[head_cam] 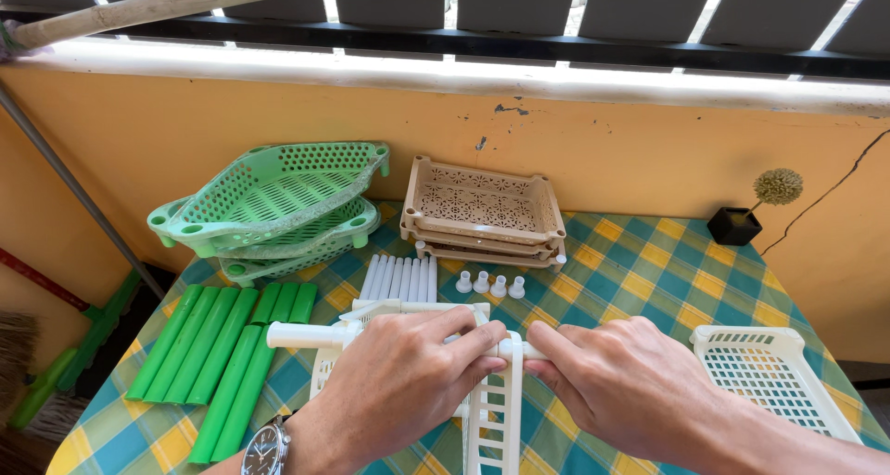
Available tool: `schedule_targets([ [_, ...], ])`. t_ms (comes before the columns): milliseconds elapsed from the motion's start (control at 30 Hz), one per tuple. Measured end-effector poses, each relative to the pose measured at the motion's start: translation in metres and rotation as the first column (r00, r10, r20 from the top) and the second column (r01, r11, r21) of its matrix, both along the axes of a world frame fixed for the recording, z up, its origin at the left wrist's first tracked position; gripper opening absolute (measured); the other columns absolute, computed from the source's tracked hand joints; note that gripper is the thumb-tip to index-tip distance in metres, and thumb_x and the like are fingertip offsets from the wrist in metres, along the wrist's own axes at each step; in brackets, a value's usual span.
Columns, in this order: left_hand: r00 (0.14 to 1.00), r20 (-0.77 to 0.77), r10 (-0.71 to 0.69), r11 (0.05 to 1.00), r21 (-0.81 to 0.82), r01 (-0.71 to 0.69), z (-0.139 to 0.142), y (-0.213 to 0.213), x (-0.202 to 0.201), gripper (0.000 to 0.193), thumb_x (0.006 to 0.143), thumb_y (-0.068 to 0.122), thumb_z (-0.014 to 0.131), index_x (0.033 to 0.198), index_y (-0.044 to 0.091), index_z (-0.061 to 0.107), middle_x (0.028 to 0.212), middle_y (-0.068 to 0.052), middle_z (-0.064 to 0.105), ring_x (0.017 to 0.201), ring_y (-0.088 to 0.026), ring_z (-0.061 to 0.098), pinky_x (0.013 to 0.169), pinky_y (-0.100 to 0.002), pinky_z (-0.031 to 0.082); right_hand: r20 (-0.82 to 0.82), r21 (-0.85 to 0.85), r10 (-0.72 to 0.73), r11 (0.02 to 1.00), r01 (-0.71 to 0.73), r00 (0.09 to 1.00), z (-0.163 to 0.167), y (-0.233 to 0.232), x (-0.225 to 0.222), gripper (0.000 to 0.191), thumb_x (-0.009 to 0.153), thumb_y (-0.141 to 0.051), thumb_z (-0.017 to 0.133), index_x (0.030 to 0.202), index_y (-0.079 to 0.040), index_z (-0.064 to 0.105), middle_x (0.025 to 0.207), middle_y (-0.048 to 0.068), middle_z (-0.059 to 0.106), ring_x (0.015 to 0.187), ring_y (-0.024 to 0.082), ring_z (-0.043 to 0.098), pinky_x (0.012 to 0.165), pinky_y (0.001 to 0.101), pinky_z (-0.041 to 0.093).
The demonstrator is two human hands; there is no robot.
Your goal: The person takes apart a small white plastic multi-tier storage rack on a table, separating its baskets, tubes and connectors, then reassembles the frame by pressing the white tubes back into the basket panels and fitting the parts together by hand.
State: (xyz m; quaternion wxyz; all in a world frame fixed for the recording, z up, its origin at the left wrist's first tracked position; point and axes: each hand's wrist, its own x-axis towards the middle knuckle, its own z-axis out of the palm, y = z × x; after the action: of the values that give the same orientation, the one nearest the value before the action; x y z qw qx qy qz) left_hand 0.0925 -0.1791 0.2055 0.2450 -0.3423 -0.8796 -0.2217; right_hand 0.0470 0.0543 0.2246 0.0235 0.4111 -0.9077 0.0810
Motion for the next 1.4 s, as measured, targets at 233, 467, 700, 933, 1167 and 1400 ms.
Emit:
schedule_targets([
  [233,1.000,0.009,-0.008,1.000,-0.005,0.008,0.001,0.000,0.001,0.020,0.095,0.025,0.070,0.106,0.007,0.070,0.080,-0.003,0.065,0.076,-0.023,0.069,0.058,-0.040,0.054,0.159,0.103,-0.111,0.990,0.095,0.981,0.009,-0.001,0.001,0.028,0.103,-0.039,0.054,0.092,-0.013,0.057,0.061,0.014,0.063,0.067,0.041,0.063,0.058,0.0534,0.045],
  [467,1.000,0.000,-0.009,1.000,-0.006,0.009,-0.001,-0.001,0.001,0.021,0.096,0.025,0.070,0.107,0.008,0.070,0.081,-0.003,0.065,0.075,-0.023,0.070,0.057,-0.040,0.053,0.312,0.160,-0.199,0.975,0.155,0.929,0.020,-0.006,0.002,0.029,0.103,-0.039,0.050,0.092,-0.013,0.059,0.057,0.017,0.058,0.065,0.040,0.061,0.062,0.0539,0.043],
  [700,1.000,0.008,-0.018,1.000,-0.011,0.018,-0.002,-0.001,0.003,0.022,0.096,0.025,0.069,0.109,0.008,0.069,0.082,-0.004,0.065,0.073,-0.024,0.069,0.057,-0.040,0.053,0.447,0.226,-0.249,0.961,0.161,0.859,0.035,-0.010,0.000,0.041,0.107,-0.046,0.044,0.098,-0.011,0.063,0.066,0.017,0.057,0.073,0.035,0.058,0.072,0.0481,0.045],
  [933,1.000,0.012,-0.024,1.000,-0.007,0.024,-0.003,-0.001,0.006,0.022,0.096,0.025,0.070,0.109,0.007,0.069,0.083,-0.004,0.065,0.073,-0.025,0.070,0.056,-0.040,0.054,0.483,0.305,-0.302,0.938,0.166,0.822,0.040,-0.011,0.000,0.044,0.105,-0.047,0.042,0.100,-0.011,0.066,0.070,0.019,0.058,0.078,0.034,0.059,0.078,0.0478,0.045],
  [1167,1.000,0.023,-0.010,1.000,-0.002,0.010,-0.002,-0.002,0.007,0.023,0.095,0.025,0.070,0.110,0.007,0.069,0.082,-0.005,0.065,0.071,-0.025,0.069,0.056,-0.040,0.054,0.230,0.238,-0.190,0.962,0.134,0.955,0.022,-0.001,0.003,0.039,0.103,-0.044,0.052,0.126,-0.015,0.063,0.075,0.012,0.066,0.078,0.033,0.066,0.070,0.0467,0.049],
  [1400,1.000,0.001,-0.004,1.000,0.022,0.004,-0.003,0.000,0.004,0.021,0.094,0.025,0.071,0.106,0.008,0.070,0.080,-0.003,0.065,0.072,-0.025,0.070,0.056,-0.041,0.053,-0.228,-0.099,0.156,0.978,-0.182,0.961,-0.003,0.006,0.012,0.032,0.088,-0.021,0.070,0.110,0.001,0.064,0.082,0.011,0.063,0.071,0.030,0.066,0.055,0.0430,0.053],
])
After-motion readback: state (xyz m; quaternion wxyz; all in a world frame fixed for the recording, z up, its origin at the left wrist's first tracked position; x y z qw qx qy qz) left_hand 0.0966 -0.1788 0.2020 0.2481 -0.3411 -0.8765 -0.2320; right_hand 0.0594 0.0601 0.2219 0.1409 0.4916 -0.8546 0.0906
